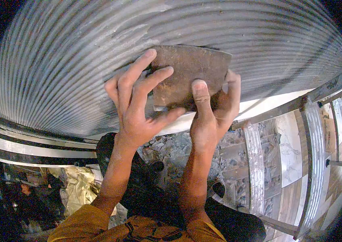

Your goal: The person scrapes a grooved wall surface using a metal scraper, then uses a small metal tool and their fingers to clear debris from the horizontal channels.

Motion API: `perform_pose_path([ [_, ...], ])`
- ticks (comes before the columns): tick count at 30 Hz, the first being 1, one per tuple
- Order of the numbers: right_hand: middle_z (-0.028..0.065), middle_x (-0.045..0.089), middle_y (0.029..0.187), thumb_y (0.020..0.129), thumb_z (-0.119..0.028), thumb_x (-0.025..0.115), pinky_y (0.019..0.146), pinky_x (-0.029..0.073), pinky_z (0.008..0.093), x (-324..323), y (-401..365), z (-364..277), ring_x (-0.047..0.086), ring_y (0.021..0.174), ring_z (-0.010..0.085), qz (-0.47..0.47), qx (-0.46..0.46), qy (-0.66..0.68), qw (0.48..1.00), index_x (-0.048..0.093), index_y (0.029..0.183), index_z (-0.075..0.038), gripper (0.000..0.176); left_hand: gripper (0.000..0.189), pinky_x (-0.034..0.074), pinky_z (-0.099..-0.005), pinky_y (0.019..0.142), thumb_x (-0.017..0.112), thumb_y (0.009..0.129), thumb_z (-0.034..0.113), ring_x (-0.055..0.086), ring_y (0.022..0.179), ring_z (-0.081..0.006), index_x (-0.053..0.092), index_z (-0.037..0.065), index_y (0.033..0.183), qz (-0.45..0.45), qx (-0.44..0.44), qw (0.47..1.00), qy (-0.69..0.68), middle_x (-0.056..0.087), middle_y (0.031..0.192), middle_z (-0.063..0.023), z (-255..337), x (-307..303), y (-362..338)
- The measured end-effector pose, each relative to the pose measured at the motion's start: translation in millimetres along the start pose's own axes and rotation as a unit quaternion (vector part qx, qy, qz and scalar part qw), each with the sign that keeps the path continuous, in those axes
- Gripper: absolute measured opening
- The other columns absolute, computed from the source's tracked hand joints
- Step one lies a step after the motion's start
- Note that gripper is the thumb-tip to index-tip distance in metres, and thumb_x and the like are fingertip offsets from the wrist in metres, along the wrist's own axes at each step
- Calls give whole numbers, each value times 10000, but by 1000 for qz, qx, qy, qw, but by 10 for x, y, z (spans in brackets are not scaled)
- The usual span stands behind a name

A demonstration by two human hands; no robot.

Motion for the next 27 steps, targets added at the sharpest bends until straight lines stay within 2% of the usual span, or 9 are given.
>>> perform_pose_path([
  [3,72,603,1040,873,-111,709,883,434,292,46,-26,-205,550,968,147,3,-14,-58,998,538,1135,-13,328,687,281,-377,948,807,625,479,478,1187,-204,633,146,1200,-5,-7,1000,-15,519,1395,-103,8,-18,9],
  [7,63,603,1040,878,-114,704,873,440,289,45,-30,-174,549,961,141,19,-30,-86,996,544,1133,-11,319,701,279,-378,951,811,602,474,476,1184,-191,636,157,1202,-1,-12,1000,-29,513,1402,-86,8,-5,1],
  [8,61,601,1043,875,-120,708,871,442,289,36,0,-70,549,961,141,18,-31,-66,997,542,1142,-12,332,701,279,-378,951,811,602,474,476,1184,-191,636,157,1202,-1,-12,1000,-29,513,1402,-86,-1,11,-6],
  [10,59,599,1046,872,-125,712,870,444,289,21,44,86,549,962,140,17,-33,-47,998,541,1150,-12,345,671,301,-327,904,822,614,391,444,1067,-160,633,204,1229,9,-20,1000,-5,476,1450,30,-23,51,-19],
  [13,63,592,1060,853,-149,736,886,450,299,21,79,200,554,976,156,19,-36,-4,999,536,1168,-16,397,640,305,-323,902,825,620,329,442,1039,-163,638,203,1218,14,-30,999,0,484,1441,45,-9,61,-8],
  [16,62,594,1058,847,-140,743,888,456,309,-1,87,267,559,974,164,18,-26,52,998,530,1177,-20,410,629,305,-324,901,820,625,329,439,1020,-171,640,202,1215,14,-30,999,3,484,1438,55,-12,62,-12],
  [20,63,596,1057,841,-129,751,889,460,313,-1,91,273,563,974,166,14,-21,75,997,522,1185,-25,426,617,306,-322,899,813,635,328,438,1013,-172,641,203,1214,23,-24,999,3,483,1439,56,-31,80,-24],
  [22,68,599,1066,838,-111,752,889,463,315,-27,79,294,566,984,169,11,-23,83,996,517,1182,-29,424,610,284,-362,948,790,677,416,459,1153,-172,636,169,1213,12,4,999,32,494,1424,-56,-40,89,-28],
  [27,75,607,1075,847,-109,743,882,470,321,14,71,264,574,979,176,9,-22,108,994,517,1170,-32,402,588,289,-352,941,786,685,417,450,1154,-165,644,166,1197,39,12,999,25,504,1417,-56,-34,86,-28],
])
Point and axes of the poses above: each hand's wrist, its own y-axis towards the middle knuckle, its own x-axis out of the palm, z = x × y, the point moved 2 cm from there along y, towards the middle knuckle
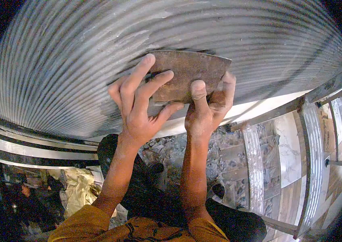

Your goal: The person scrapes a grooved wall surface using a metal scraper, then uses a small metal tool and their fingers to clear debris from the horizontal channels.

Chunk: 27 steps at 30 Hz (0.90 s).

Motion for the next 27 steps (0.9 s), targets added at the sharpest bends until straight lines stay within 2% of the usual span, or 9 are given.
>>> perform_pose_path([
  [8,92,618,1058,871,-101,715,878,468,315,-6,-90,-87,584,966,177,39,-12,-59,997,504,1156,-31,362,587,293,-341,911,791,678,395,461,1149,-142,648,162,1197,-43,-18,999,-6,510,1421,-52,20,-13,-3],
  [17,107,633,1002,877,-126,717,846,472,306,64,-22,-256,589,927,183,28,-123,-163,979,496,1133,-17,355,659,282,-340,924,825,627,326,439,1191,-136,629,170,1237,-37,-20,999,-19,474,1457,-64,23,-7,-1],
  [22,83,622,977,868,-139,729,819,476,293,71,45,-263,588,900,176,8,-144,-197,970,520,1111,-9,346,672,278,-347,936,832,603,229,432,1193,-171,625,176,1240,-42,-26,999,0,453,1472,-55,40,6,-16],
  [27,80,613,986,869,-141,728,822,471,289,63,41,-230,581,894,165,-5,-130,-195,972,528,1101,2,338,667,275,-365,945,831,603,206,416,1204,-200,618,173,1234,-22,-29,999,-2,443,1470,-81,33,31,-22],
])
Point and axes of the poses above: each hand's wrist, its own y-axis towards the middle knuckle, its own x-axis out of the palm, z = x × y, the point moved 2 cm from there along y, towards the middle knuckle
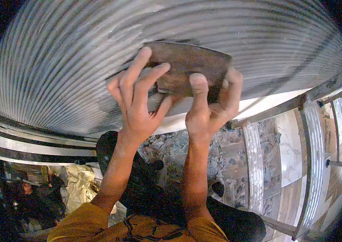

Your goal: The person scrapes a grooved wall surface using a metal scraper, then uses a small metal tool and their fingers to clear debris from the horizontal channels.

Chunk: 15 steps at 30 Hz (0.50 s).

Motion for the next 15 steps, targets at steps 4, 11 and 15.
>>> perform_pose_path([
  [4,82,603,1012,862,-129,735,838,463,294,-39,28,-11,571,914,167,-31,10,0,999,526,1099,2,342,627,290,-332,897,835,625,241,415,1024,-180,631,222,1218,41,-23,999,-28,467,1451,34,23,32,4],
  [11,101,597,1012,869,-117,726,835,462,306,-92,-70,50,562,939,184,32,16,44,998,474,1141,1,389,588,289,-328,895,825,638,253,421,1024,-170,649,223,1198,14,17,1000,10,467,1455,34,25,51,1],
  [15,106,590,1010,877,-109,714,828,462,309,-61,-67,46,557,922,187,19,4,33,999,458,1155,6,394,590,282,-342,930,818,636,239,419,1084,-191,649,198,1200,20,23,999,9,461,1456,-31,4,76,-13],
])
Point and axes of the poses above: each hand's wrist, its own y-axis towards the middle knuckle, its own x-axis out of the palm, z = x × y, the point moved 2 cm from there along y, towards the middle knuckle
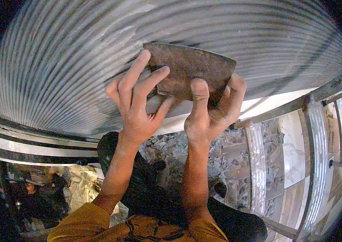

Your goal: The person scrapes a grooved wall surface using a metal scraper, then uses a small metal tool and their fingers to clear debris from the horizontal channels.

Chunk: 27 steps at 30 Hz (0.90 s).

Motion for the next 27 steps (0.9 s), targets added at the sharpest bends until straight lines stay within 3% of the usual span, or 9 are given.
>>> perform_pose_path([
  [1,104,588,1010,878,-106,712,826,462,309,10,-2,5,554,918,186,-3,9,-8,1000,459,1154,8,392,592,284,-328,898,823,642,257,422,1034,-171,648,222,1206,14,-15,1000,-18,460,1464,21,-9,3,-3],
  [7,84,585,953,871,-134,726,813,459,297,37,45,-82,552,894,176,-19,-37,-65,997,490,1129,18,381,609,285,-332,907,815,619,193,411,1057,-186,650,213,1205,-4,-39,998,-41,436,1479,-3,-1,-73,-13],
  [11,95,598,962,869,-133,725,816,463,299,27,60,-174,561,897,182,-40,-8,-58,998,509,1122,20,366,611,285,-328,910,808,610,176,410,1056,-183,654,210,1200,-5,-38,998,-54,434,1481,-2,-25,-75,-11],
  [14,114,609,999,865,-124,726,819,468,303,28,31,-220,570,914,188,-22,-25,-44,998,517,1134,22,371,611,286,-329,916,808,616,213,410,1067,-178,652,208,1207,7,-4,999,-52,428,1485,-9,-32,-71,-9],
  [17,130,614,1026,864,-114,719,826,470,305,33,18,-270,574,929,194,15,30,-47,998,520,1143,30,372,607,288,-329,918,807,633,250,423,1062,-174,649,204,1218,-4,2,999,-47,440,1479,-19,4,-62,-5],
  [23,137,622,1009,876,-105,697,812,478,301,94,66,-333,585,900,191,-49,-24,-134,989,518,1140,43,352,601,285,-322,910,813,652,310,446,1035,-170,650,204,1221,45,-47,991,-121,479,1453,-12,-34,-77,-21],
  [25,132,618,1009,879,-105,691,819,467,293,95,27,-363,578,906,183,-5,12,-93,996,522,1143,46,348,626,281,-332,916,822,643,307,438,1072,-173,641,209,1234,-12,-16,998,-66,460,1466,-30,-18,-101,-2],
  [27,128,613,1012,878,-110,694,828,460,291,112,8,-337,572,917,178,-2,13,-81,997,525,1140,47,349,634,279,-336,922,824,643,307,431,1096,-177,637,212,1241,-11,-10,998,-66,450,1472,-44,-44,-96,-22],
])
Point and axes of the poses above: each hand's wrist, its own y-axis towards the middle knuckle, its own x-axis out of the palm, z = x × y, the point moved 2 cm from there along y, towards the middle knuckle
